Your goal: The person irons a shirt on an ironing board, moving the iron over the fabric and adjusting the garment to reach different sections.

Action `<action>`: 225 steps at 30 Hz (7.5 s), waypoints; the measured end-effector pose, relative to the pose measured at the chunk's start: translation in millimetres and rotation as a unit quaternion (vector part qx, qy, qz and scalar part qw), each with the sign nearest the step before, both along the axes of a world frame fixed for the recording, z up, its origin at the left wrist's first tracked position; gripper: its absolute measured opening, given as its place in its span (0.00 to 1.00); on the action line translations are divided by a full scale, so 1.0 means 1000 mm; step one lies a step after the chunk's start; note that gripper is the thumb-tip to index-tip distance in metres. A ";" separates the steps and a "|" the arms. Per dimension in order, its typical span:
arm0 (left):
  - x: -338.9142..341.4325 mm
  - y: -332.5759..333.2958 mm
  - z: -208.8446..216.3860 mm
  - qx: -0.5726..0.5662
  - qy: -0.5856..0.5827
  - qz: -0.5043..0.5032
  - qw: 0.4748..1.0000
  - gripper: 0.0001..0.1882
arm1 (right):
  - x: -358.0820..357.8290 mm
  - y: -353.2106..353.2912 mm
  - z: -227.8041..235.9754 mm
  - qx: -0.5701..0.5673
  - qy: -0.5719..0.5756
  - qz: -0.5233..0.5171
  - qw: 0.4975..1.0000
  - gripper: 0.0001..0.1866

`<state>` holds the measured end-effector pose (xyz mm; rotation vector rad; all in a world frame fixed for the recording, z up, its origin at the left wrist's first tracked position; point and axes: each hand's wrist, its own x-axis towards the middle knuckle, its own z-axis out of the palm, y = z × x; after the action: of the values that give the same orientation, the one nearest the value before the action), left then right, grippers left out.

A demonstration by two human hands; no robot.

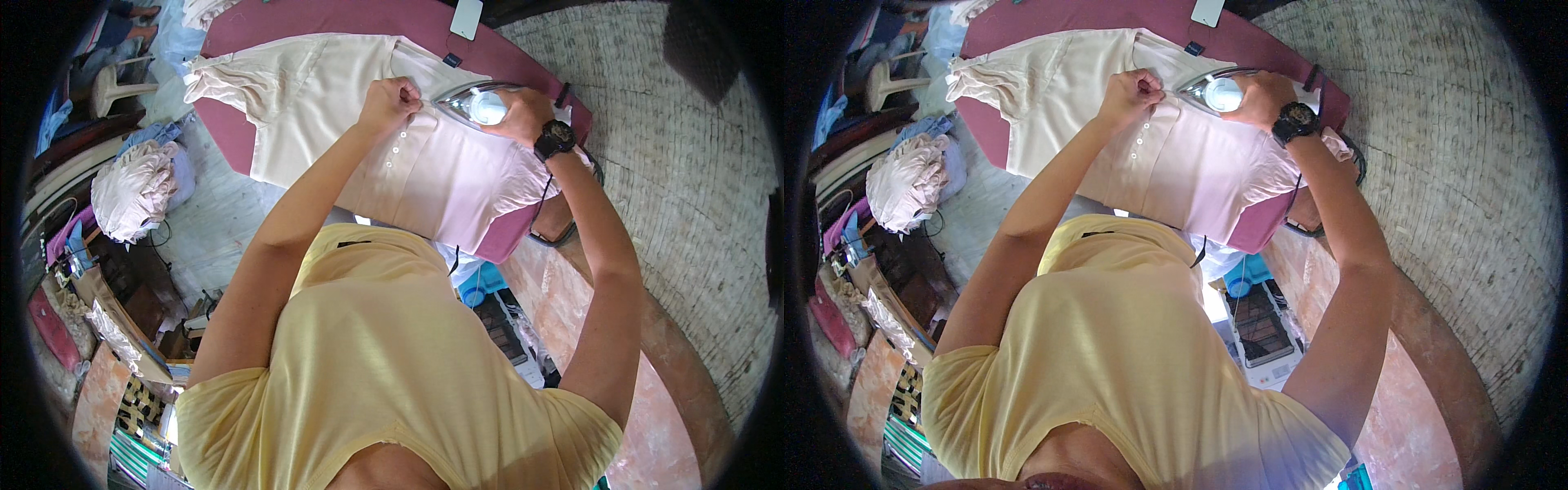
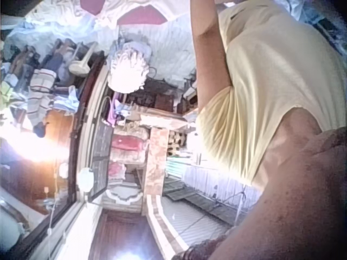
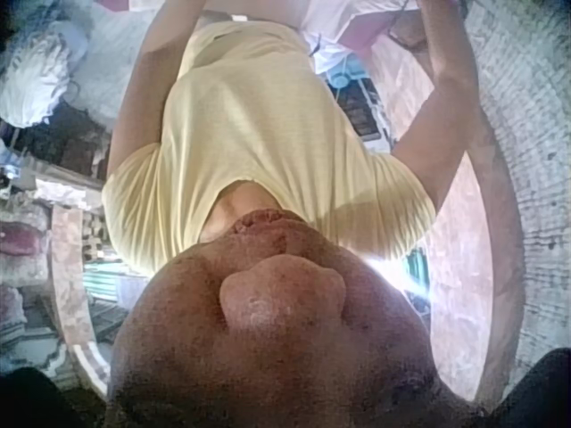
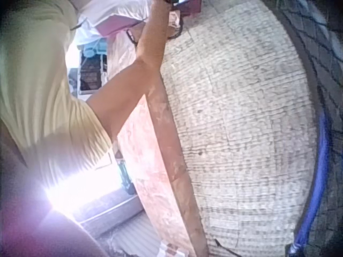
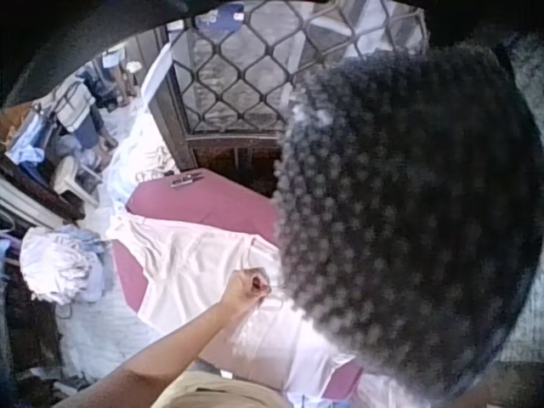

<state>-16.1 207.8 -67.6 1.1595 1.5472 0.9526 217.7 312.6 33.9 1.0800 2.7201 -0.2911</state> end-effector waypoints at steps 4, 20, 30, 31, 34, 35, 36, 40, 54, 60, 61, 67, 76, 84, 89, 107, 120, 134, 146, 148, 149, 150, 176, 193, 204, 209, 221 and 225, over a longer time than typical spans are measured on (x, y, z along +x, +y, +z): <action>-0.001 -0.003 -0.002 -0.001 -0.015 0.006 1.000 0.05 | -0.005 -0.004 0.000 -0.011 -0.012 -0.005 1.000 0.32; -0.020 0.006 0.028 0.057 0.015 -0.007 0.998 0.06 | 0.055 0.003 0.074 -0.079 0.157 -0.310 0.934 0.30; 0.074 0.117 0.005 0.250 0.370 -0.231 0.865 0.12 | 0.015 -0.143 0.004 -0.030 0.309 -0.554 0.772 0.34; 0.074 0.123 0.000 0.220 0.377 -0.265 0.860 0.12 | 0.012 -0.152 -0.012 -0.046 0.278 -0.570 0.772 0.34; 0.076 0.137 -0.004 0.151 0.398 -0.354 0.833 0.12 | -0.005 -0.172 -0.039 0.071 0.241 -0.549 0.797 0.31; 0.078 0.141 0.004 0.144 0.403 -0.374 0.823 0.12 | -0.009 -0.173 -0.036 0.064 0.258 -0.562 0.784 0.30; 0.080 0.144 0.011 0.135 0.409 -0.392 0.813 0.12 | -0.010 -0.171 -0.037 0.075 0.249 -0.569 0.780 0.30; 0.078 0.136 0.021 0.171 0.392 -0.351 0.833 0.12 | -0.015 -0.142 -0.038 0.101 0.216 -0.576 0.782 0.28; -0.004 0.005 0.012 0.124 0.245 -0.150 0.950 0.08 | -0.019 -0.072 0.039 -0.084 0.070 -0.292 0.950 0.28; -0.001 0.015 0.013 0.177 0.347 -0.162 0.907 0.09 | -0.014 -0.074 0.009 -0.055 0.050 -0.262 0.962 0.27; -0.002 0.014 0.010 0.204 0.339 -0.143 0.907 0.08 | -0.014 -0.074 0.006 -0.069 0.062 -0.275 0.957 0.27; 0.005 -0.035 0.039 0.264 0.385 -0.136 0.874 0.10 | -0.009 -0.070 0.013 -0.069 0.111 -0.280 0.951 0.26; -0.028 -0.003 0.027 0.149 0.159 -0.081 0.972 0.10 | -0.025 -0.070 -0.013 -0.088 0.064 -0.206 0.972 0.30; -0.022 -0.027 0.040 0.277 0.228 -0.100 0.928 0.14 | -0.022 -0.067 -0.014 -0.081 0.068 -0.205 0.973 0.28; -0.098 0.053 0.008 0.245 0.355 0.008 0.902 0.15 | -0.060 -0.063 0.017 -0.098 0.096 -0.200 0.970 0.28; -0.194 0.092 -0.004 0.074 0.368 -0.154 0.914 0.21 | -0.122 -0.057 -0.011 -0.091 0.100 -0.310 0.941 0.25; -0.195 0.085 -0.021 0.223 0.227 -0.059 0.946 0.13 | -0.129 -0.053 -0.010 -0.087 0.097 -0.323 0.938 0.28; -0.165 0.147 -0.029 0.090 0.060 -0.213 0.971 0.14 | -0.218 -0.130 -0.012 -0.097 0.220 -0.472 0.848 0.35; -0.217 0.083 0.012 0.070 0.223 -0.181 0.955 0.15 | -0.269 -0.115 -0.031 -0.100 0.403 -0.567 0.711 0.31; -0.234 0.086 0.008 0.054 0.292 -0.242 0.924 0.16 | -0.267 -0.113 -0.018 -0.219 0.389 -0.602 0.662 0.27; -0.240 0.089 0.008 0.048 0.325 -0.274 0.904 0.16 | -0.269 -0.121 -0.026 -0.168 0.392 -0.580 0.694 0.27; -0.241 0.089 0.011 0.047 0.331 -0.258 0.906 0.16 | -0.270 -0.131 -0.041 -0.116 0.393 -0.554 0.724 0.27; -0.217 0.127 0.008 0.161 0.258 -0.134 0.943 0.22 | -0.249 -0.100 -0.011 -0.166 0.398 -0.429 0.794 0.33; -0.011 0.176 0.031 0.119 -0.135 -0.194 0.964 0.32 | 0.003 -0.257 0.024 -0.022 0.274 -0.665 0.694 0.19; -0.001 0.123 0.116 -0.274 -0.083 -0.425 0.859 0.18 | 0.036 -0.221 0.037 -0.075 0.348 -0.625 0.694 0.18; -0.016 0.087 0.045 0.015 0.334 -0.296 0.895 0.20 | 0.076 -0.214 0.025 0.005 0.339 -0.636 0.693 0.21; 0.020 0.010 0.009 0.083 0.140 -0.117 0.980 0.19 | 0.283 -0.152 -0.029 0.013 0.128 -0.776 0.618 0.50; -0.010 0.019 0.002 -0.063 -0.146 -0.115 0.981 0.17 | 0.307 -0.137 -0.067 0.034 0.157 -0.785 0.598 0.52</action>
<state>-26.5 227.0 -65.9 1.0313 1.1924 0.8178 524.6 175.7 -32.8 3.2940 1.0015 -0.5797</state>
